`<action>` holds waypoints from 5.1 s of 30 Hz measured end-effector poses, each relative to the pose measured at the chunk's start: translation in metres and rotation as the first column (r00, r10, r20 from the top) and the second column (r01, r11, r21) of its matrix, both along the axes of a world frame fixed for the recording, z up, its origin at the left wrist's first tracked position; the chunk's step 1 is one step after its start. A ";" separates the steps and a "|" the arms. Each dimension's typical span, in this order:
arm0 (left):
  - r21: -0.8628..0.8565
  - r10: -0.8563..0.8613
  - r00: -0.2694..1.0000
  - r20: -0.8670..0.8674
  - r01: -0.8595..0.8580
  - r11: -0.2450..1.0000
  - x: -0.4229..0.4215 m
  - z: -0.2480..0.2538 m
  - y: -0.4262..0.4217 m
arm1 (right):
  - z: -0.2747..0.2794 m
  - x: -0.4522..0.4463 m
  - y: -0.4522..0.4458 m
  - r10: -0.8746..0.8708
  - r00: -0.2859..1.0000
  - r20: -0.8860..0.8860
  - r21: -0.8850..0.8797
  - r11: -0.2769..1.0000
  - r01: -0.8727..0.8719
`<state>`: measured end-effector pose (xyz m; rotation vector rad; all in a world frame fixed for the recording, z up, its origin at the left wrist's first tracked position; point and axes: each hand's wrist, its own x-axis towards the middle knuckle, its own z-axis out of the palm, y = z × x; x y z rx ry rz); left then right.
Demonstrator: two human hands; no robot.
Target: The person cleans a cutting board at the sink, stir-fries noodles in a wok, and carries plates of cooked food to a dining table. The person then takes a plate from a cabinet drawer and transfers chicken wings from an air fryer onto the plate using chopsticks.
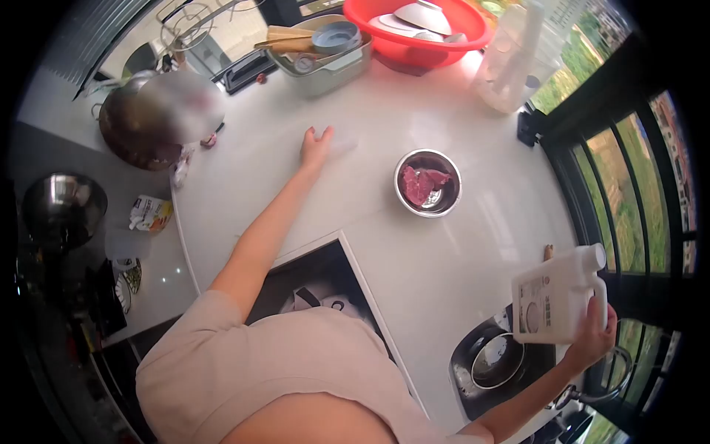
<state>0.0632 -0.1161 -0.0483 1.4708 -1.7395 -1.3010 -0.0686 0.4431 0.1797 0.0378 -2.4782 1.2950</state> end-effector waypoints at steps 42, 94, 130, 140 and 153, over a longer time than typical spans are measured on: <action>0.013 0.877 0.432 -0.210 -0.896 0.444 1.110 -0.022 0.188 | -0.166 0.921 -0.560 1.000 0.000 -0.021 -0.196 -0.004 -0.981; 0.615 0.502 0.420 -0.756 0.717 0.328 1.639 -0.008 -0.265 | -0.092 1.466 -0.755 0.911 0.157 0.381 0.481 -0.050 -0.875; 0.554 0.187 0.777 -0.601 0.236 0.798 1.504 0.052 -0.185 | -0.163 1.383 -0.703 0.945 0.275 0.175 0.477 0.163 -0.864; 0.537 0.110 0.800 -0.590 0.287 0.793 1.438 0.025 -0.170 | -0.184 1.337 -0.658 0.887 0.416 0.202 0.522 0.262 -0.812; 0.492 0.048 0.852 -0.522 0.255 0.832 1.412 0.014 -0.170 | -0.199 1.308 -0.630 0.835 0.499 0.230 0.514 0.331 -0.791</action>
